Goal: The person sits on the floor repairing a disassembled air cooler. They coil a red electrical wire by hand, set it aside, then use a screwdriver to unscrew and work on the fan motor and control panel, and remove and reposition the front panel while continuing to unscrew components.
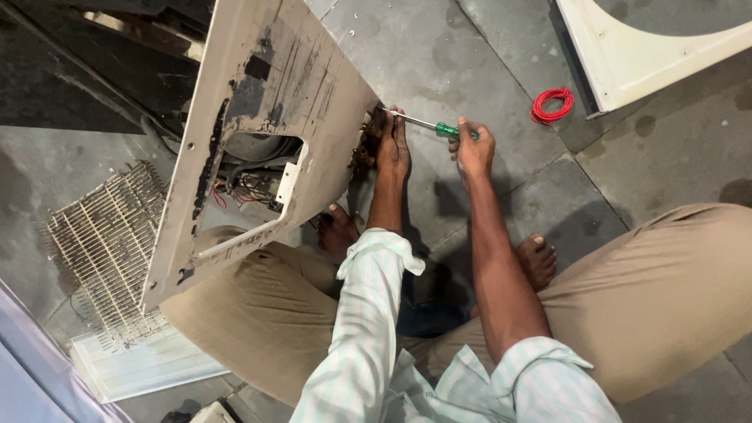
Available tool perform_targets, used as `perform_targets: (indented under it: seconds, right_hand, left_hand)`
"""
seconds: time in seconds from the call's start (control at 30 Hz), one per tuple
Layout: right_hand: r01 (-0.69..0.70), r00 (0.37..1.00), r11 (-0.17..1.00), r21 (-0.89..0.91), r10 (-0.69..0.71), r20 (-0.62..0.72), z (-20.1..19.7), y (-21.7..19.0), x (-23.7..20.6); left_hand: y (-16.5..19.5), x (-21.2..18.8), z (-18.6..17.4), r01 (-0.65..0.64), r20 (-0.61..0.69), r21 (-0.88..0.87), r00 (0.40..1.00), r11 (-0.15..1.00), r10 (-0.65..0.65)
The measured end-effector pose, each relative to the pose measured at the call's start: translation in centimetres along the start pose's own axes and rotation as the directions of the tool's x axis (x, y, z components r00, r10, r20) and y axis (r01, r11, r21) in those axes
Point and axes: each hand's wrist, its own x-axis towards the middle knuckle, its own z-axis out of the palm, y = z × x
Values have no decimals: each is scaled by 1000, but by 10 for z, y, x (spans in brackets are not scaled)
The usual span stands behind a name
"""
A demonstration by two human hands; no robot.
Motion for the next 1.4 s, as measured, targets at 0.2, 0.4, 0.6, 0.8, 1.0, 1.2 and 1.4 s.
perform_targets:
  seconds: [0.2, 0.4, 0.6, 0.8, 1.0, 1.2, 1.4]
  right_hand:
    - [-300, 953, 753, 585, 255, 160, -5, 0, 9]
    - [-301, 876, 96, 949, 420, 235, 5, -10, 23]
    - [-42, 913, 202, 978, 405, -45, 26, -1, 34]
    - [-150, 966, 98, 984, 227, 124, 23, 9, 29]
    - [-137, 860, 283, 949, 509, -28, 25, -9, 22]
    - [58, 909, 223, 973, 392, -144, 31, -9, 36]
    - [-93, 980, 238, 967, 196, 46, 30, -18, 38]
  left_hand:
    - [0, -1, 3, -28, 0, -8, 1000, 1000, 28]
    - [0, 3, 2, 23, 14, -65, 1000, 998, -22]
    - [3, 7, -3, 20, 49, -39, 999, 999, -18]
    - [4, 7, -5, 64, 35, -41, 997, 997, -62]
    - [4, 8, -3, 23, -2, -52, 1000, 998, -23]
    - [6, 9, -1, 22, 14, -56, 1000, 998, -21]
    - [4, 11, -1, 84, 63, -128, 995, 988, -76]
